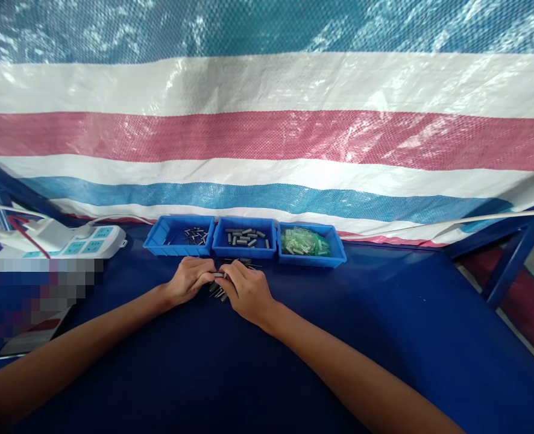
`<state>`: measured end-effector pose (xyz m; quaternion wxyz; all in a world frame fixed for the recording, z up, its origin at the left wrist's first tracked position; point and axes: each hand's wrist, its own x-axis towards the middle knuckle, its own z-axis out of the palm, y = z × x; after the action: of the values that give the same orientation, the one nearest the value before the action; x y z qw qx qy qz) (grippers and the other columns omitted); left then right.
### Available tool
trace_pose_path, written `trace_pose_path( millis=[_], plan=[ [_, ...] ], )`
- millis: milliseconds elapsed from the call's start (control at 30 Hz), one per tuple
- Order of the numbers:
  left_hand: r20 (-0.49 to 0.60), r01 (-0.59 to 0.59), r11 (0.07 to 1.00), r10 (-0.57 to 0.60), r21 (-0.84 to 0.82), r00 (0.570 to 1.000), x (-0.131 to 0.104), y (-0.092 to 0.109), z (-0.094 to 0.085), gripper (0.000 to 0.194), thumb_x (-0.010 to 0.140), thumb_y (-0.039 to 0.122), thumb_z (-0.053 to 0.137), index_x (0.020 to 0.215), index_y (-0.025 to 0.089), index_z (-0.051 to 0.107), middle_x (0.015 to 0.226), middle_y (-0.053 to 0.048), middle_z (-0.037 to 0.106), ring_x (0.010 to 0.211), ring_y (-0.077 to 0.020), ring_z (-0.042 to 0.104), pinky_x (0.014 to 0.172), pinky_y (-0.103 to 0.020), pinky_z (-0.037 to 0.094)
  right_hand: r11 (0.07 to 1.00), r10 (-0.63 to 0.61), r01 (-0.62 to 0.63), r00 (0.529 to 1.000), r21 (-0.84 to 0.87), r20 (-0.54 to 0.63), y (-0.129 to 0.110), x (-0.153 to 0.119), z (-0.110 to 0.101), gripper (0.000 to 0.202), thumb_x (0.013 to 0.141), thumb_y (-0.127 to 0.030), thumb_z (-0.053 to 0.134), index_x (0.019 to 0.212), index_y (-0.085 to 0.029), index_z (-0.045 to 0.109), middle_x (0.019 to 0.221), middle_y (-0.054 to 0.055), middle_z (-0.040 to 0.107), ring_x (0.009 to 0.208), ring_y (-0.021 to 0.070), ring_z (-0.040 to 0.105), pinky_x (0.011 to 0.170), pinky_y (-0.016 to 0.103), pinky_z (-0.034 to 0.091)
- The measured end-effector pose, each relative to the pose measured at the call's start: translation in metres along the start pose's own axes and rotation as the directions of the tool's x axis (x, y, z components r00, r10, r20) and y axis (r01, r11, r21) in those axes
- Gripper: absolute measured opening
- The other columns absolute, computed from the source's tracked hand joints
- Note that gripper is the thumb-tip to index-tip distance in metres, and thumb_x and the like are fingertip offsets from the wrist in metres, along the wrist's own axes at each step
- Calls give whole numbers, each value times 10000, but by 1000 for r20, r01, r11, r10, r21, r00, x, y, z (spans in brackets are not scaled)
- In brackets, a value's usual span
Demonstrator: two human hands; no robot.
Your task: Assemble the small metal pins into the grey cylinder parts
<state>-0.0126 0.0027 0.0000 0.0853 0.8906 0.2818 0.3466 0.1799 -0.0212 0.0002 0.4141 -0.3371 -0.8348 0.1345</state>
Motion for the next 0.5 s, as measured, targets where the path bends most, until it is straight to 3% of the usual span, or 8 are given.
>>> trace_pose_path(
  millis=[133,233,400,500],
  plan=[
    [-66,82,997,-82,-4,994,0,2,0,386,949,479,345,844,155,526,667,7,550,504,-74,466,517,-199,363,997,77,-77,996,18,-40,3,0,-1,314,986,-251,300,778,-183,525,679,26,565,603,131,539,588,255,395],
    [-102,41,997,-35,61,994,2,6,1,361,863,491,536,1010,162,515,840,-26,633,511,-54,505,510,-175,396,990,133,-131,990,42,-55,5,0,0,364,988,-269,274,683,-197,460,598,2,505,532,119,480,546,255,359],
    [-51,-48,986,57,157,997,5,10,0,171,932,309,471,981,161,541,903,-52,652,742,-100,620,603,-178,434,980,169,-165,985,110,-25,3,1,-2,388,985,-274,290,636,-197,441,569,-9,489,519,110,469,549,251,354],
    [-23,6,994,-4,109,1000,4,8,-1,250,964,265,368,856,144,558,803,-43,622,696,-101,589,588,-195,415,971,193,-187,981,146,-23,1,1,-6,316,979,-272,307,773,-184,530,648,6,548,579,116,519,595,249,393]
  ],
)
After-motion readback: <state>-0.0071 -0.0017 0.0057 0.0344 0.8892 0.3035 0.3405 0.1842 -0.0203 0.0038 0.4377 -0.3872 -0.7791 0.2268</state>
